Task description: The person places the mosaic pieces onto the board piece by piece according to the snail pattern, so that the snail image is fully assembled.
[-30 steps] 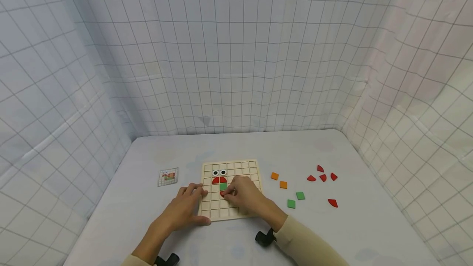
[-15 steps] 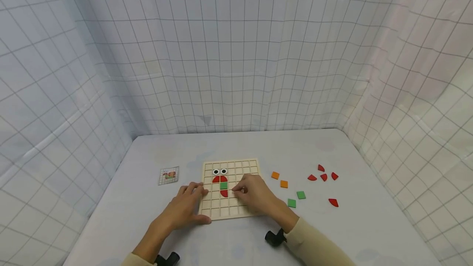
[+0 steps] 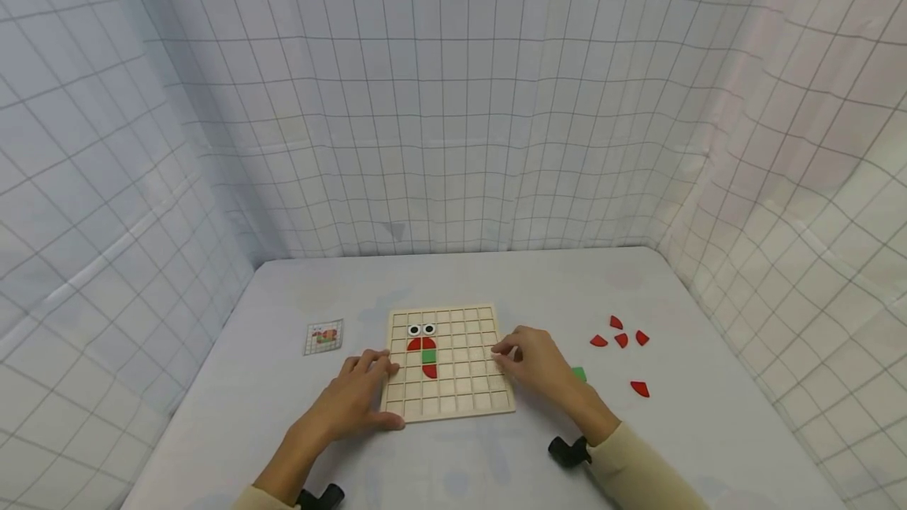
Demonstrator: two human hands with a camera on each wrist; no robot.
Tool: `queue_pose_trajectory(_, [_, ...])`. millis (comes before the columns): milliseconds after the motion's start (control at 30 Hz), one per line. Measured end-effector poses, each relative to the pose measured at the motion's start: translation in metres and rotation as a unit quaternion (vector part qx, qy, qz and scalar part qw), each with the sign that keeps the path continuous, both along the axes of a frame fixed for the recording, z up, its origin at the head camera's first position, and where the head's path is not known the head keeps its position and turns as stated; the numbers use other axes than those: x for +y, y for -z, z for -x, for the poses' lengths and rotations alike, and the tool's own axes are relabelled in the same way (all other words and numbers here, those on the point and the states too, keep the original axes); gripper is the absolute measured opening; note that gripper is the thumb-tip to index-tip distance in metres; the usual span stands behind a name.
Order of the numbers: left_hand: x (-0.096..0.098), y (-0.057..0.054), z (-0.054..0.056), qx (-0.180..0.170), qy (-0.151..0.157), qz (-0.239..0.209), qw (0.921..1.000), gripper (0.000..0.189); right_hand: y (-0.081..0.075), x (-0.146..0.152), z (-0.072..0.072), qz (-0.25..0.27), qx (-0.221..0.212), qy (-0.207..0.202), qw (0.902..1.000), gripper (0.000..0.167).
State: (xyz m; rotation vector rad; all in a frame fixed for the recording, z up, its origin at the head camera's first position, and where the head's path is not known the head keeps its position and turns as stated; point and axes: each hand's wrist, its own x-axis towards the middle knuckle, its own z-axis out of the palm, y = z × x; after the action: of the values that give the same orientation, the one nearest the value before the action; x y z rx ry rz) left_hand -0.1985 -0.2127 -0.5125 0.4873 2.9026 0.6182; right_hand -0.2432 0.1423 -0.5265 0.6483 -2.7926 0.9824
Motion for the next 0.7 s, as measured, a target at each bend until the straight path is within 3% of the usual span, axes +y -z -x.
queue_pose_trajectory(267, [0.0,-0.001,-0.001,-0.001,0.0,-0.002,1.0,0.089,0.003,0.035,0.004,-0.026,-0.011,0.06,0.9978,0.014])
queue_pose_trajectory(400, [0.0,0.0,-0.001,0.0,-0.001,0.001,1.0,0.089,0.004,0.05,0.005,-0.033,-0.031,0.07,0.9965,0.015])
queue_pose_trajectory(700, [-0.001,0.001,-0.001,-0.002,-0.001,0.002,1.0,0.09,0.003,0.087,-0.002,-0.028,-0.059,0.016,0.9978,0.021])
